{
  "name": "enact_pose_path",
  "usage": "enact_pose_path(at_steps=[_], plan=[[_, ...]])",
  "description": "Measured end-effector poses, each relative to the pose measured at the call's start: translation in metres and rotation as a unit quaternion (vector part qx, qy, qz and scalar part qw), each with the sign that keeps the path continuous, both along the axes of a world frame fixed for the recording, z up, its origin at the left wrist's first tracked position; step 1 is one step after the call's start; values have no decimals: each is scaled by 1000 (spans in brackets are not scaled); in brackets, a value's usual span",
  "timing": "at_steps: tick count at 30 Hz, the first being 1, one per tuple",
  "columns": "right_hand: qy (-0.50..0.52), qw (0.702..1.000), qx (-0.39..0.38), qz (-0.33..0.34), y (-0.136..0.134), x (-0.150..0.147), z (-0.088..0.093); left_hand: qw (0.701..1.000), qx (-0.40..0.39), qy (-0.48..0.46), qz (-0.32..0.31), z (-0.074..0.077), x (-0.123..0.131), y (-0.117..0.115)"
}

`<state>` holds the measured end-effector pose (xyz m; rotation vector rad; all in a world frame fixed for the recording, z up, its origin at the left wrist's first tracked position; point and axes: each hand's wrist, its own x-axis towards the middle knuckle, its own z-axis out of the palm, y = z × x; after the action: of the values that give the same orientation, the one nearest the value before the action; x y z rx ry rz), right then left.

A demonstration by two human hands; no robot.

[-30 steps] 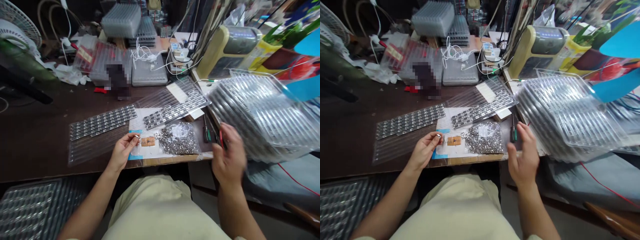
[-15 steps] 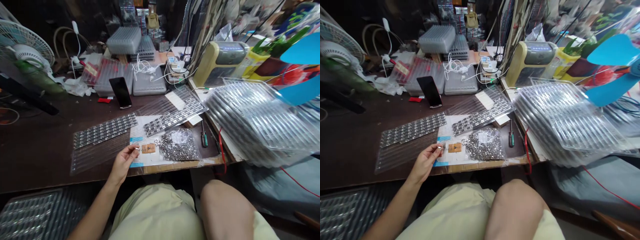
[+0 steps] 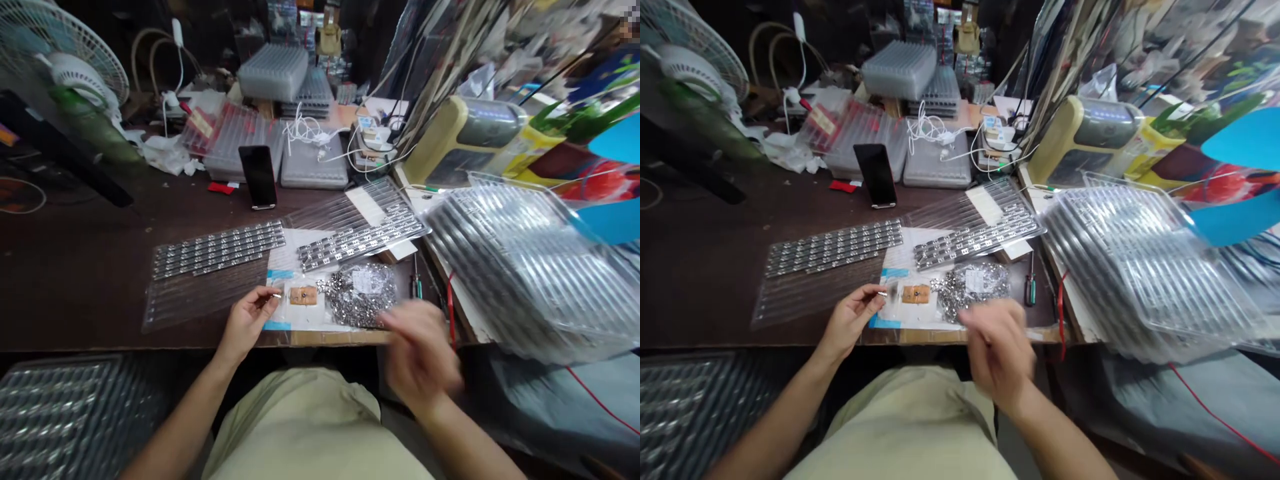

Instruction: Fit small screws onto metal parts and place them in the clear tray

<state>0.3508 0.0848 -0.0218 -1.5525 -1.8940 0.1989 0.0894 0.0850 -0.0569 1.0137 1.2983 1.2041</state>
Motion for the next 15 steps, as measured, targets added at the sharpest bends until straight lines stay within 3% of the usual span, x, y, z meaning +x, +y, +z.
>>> enact_pose_path(at_steps=[3,5,9,15], plan=[[-100,987,4,127,13,-28,-16,1000,1,17,6,-5,-6,-3],[-171,972,12,164,25,-43,-31,1000,4,26,-3,-6,-7,-4],[-225,961,2,159,37,-54,-48,1000,3,30,0,-6,-11,-5],[-234,963,14,137,33,-51,-49,999,13,39,1,-7,-14,-4]])
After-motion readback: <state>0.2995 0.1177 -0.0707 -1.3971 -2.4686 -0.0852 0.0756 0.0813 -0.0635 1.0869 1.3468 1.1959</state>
